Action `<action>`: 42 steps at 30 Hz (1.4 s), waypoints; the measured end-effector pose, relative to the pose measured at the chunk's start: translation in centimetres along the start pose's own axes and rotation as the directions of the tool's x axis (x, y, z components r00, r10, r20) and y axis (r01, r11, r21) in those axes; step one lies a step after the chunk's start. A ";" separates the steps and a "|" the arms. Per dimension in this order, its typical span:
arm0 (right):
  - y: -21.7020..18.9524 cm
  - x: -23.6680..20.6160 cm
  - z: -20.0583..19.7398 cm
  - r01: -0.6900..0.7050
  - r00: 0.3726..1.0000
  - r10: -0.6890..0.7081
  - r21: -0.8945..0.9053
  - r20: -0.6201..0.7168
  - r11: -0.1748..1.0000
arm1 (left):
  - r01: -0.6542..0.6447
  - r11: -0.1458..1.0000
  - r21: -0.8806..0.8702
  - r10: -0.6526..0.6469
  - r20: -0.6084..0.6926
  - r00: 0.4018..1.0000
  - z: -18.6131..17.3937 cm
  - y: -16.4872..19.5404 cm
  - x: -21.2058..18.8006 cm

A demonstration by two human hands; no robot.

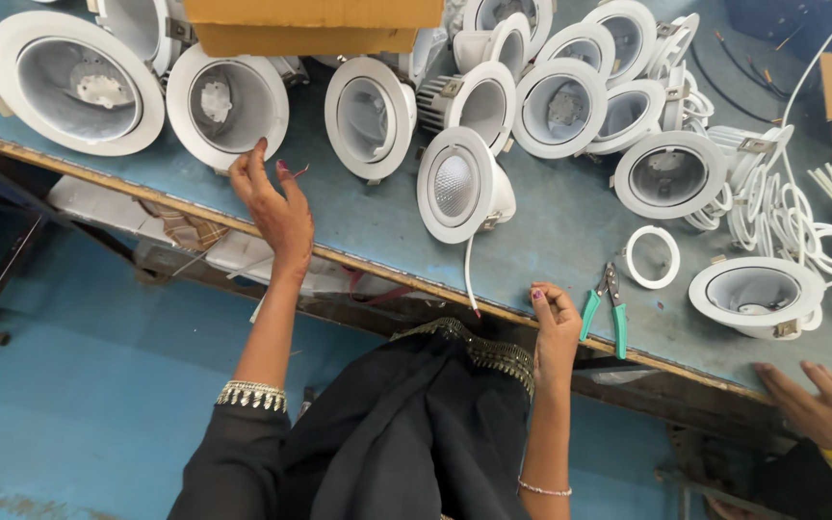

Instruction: The person assembles white circular LED light fixtures at a workbench. They connect wires, insert LED modules into housings, and attach outer rings to complete the units.

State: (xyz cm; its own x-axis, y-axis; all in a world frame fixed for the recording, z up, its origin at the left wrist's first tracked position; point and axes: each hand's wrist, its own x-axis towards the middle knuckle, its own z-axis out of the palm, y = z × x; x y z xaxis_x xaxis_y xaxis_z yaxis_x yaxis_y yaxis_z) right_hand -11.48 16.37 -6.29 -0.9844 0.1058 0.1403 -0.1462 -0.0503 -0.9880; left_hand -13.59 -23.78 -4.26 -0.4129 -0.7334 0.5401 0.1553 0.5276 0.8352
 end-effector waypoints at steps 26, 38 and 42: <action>0.1 -0.8 -9.5 0.284 0.959 -0.280 -0.220 0.050 0.933 | -0.179 0.984 -0.014 0.180 0.085 0.980 2.1 5.4 -7.1; -1.0 -1.0 -9.7 0.121 0.991 -0.130 -0.191 -0.035 0.974 | -0.196 0.979 0.064 0.173 0.261 0.950 2.2 5.0 -9.2; -2.4 -0.1 -5.7 0.211 0.977 -0.213 -0.152 0.006 0.966 | -0.173 0.984 0.039 0.157 0.271 0.950 2.5 5.0 -9.3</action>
State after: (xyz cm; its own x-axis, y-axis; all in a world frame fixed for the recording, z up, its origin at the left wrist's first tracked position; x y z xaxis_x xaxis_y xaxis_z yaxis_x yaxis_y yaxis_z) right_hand -10.53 22.11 -4.30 -0.9313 0.1079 0.3478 -0.3345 0.1245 -0.9341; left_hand -11.19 -13.27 -5.39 -0.6107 -0.4979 0.6157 0.1897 0.6630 0.7242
